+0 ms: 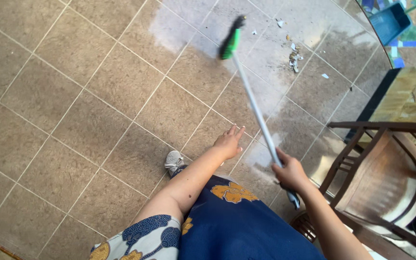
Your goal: The person sweeps debris across a tiled floor using a broom, navigating through a room with several wooden chairs.
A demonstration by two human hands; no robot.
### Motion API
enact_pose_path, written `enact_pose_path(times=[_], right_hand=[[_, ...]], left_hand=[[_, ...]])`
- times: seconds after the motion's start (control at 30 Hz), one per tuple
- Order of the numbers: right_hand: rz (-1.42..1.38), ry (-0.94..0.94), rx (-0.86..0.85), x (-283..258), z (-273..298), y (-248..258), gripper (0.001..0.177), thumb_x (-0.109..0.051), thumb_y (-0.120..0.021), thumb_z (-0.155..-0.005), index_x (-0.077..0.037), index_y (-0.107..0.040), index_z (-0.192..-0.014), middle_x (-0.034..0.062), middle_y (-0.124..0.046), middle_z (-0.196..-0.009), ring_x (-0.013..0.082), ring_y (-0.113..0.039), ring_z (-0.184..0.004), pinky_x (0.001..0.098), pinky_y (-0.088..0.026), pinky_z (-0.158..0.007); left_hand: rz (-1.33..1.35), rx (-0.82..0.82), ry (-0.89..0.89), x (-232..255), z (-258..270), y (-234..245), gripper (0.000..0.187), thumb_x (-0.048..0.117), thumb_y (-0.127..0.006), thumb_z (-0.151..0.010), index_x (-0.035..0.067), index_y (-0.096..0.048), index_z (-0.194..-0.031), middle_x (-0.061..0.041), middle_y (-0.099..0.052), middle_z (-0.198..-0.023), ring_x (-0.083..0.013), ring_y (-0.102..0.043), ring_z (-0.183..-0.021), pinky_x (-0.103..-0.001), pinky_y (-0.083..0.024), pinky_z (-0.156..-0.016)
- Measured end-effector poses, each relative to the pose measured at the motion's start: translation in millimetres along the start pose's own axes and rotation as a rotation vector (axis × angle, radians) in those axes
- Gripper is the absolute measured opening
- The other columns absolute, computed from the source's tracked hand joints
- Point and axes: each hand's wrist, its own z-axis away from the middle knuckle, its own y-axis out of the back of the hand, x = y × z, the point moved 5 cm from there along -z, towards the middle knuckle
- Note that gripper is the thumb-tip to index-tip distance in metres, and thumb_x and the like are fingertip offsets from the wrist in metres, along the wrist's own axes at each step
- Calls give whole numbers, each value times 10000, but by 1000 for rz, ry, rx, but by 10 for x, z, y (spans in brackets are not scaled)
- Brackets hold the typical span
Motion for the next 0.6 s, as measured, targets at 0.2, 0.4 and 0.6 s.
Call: enact_pose_path(times=[0.2,0.4,0.6], right_hand=[[-219,222,-371,-1132,377,-897,677,-126,-675,-867,-156,-492,-1518,35,-609,-662,121,-560,-518,312,-485,-481],[-74,468,-618,-2303,347,-2184,631,-61,-656,-853,-102,-540,-1472,52,-682,-737,121,-642,-559,292,-530,-512],[16,475,-662,-2570,74,-3221,660,-63,-692,-829,-92,-547,-1472,91,-687,-758,130,-611,-542,298,-505,-502]], left_hand=[[131,211,274,-911,613,411,1055,339,-803,-843,188,-124,-1636,-252,-332,-1566,-425,-463,-1365,-484,-463,-1073],[113,247,763,-2678,1443,192,514,262,-711,-913,198,-525,-1388,-203,-582,-1367,-360,-585,-1271,-481,-523,-988],[147,258,864,-3265,1881,-90,391,261,-618,-975,201,-593,-1361,-182,-612,-1357,-366,-608,-1259,-489,-528,-999]])
